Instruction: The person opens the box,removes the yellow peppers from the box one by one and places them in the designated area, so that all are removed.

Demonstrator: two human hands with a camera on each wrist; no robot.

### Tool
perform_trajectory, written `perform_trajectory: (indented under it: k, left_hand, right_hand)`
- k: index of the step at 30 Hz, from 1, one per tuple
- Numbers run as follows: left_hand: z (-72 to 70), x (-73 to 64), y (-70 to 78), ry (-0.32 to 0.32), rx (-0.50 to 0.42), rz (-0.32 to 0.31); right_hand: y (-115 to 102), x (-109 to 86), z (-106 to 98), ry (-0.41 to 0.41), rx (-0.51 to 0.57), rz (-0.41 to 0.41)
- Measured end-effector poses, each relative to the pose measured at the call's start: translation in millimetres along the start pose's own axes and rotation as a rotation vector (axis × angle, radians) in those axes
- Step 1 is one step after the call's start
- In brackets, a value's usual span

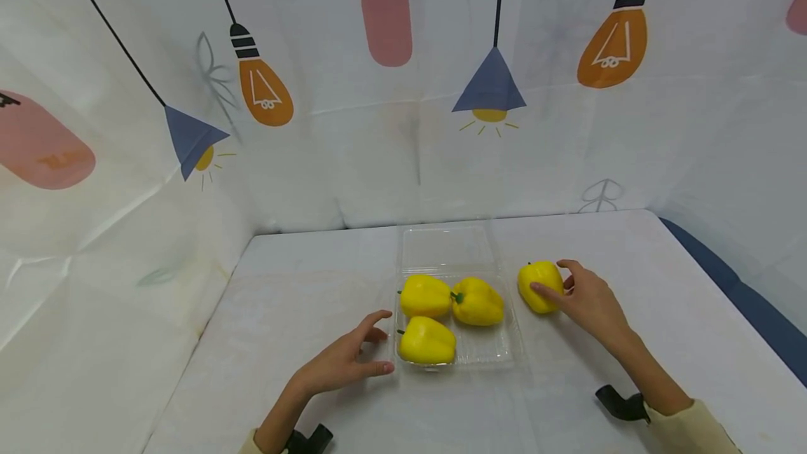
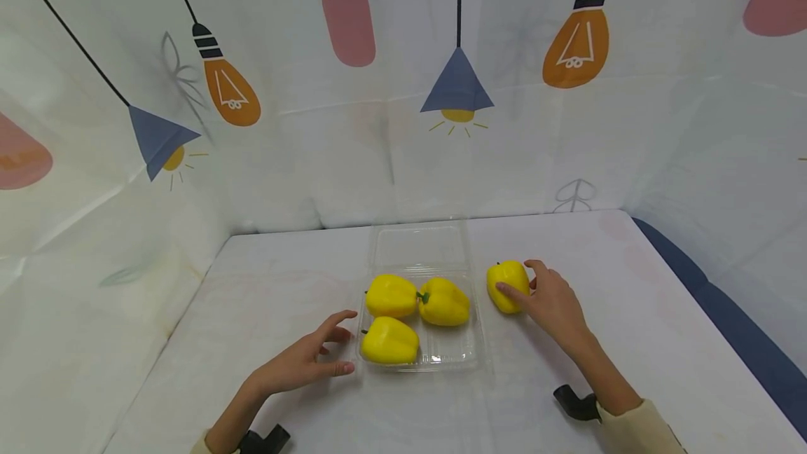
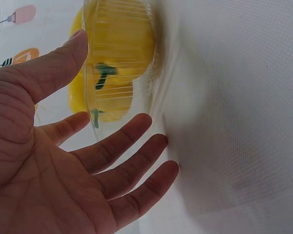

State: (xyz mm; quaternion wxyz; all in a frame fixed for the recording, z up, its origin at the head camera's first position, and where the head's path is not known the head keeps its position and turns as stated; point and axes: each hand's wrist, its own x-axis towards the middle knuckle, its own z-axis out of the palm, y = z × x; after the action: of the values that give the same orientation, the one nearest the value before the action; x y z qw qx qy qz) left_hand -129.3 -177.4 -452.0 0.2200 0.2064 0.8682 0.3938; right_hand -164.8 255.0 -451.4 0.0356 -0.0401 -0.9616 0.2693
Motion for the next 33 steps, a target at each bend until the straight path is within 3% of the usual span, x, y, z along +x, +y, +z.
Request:
perform_trajectory:
  k: [7, 15, 33]
  left_hand:
    - [0.7, -0.3, 0.2, 0.003, 0.001, -0.008]
    - [0.4, 0.2, -1.0, 0.007, 0.023, -0.010]
    - [0.0, 0.6, -0.7, 0.005, 0.016, -0.010]
  right_hand:
    - [-3.5, -2.3, -4.5, 0.012, -0.057, 0.003]
    - [-11.6, -7.7, -9.7, 0.052, -0.056, -0.029]
    - [-35.2, -20.2, -16.1, 0.062, -0.040, -0.099]
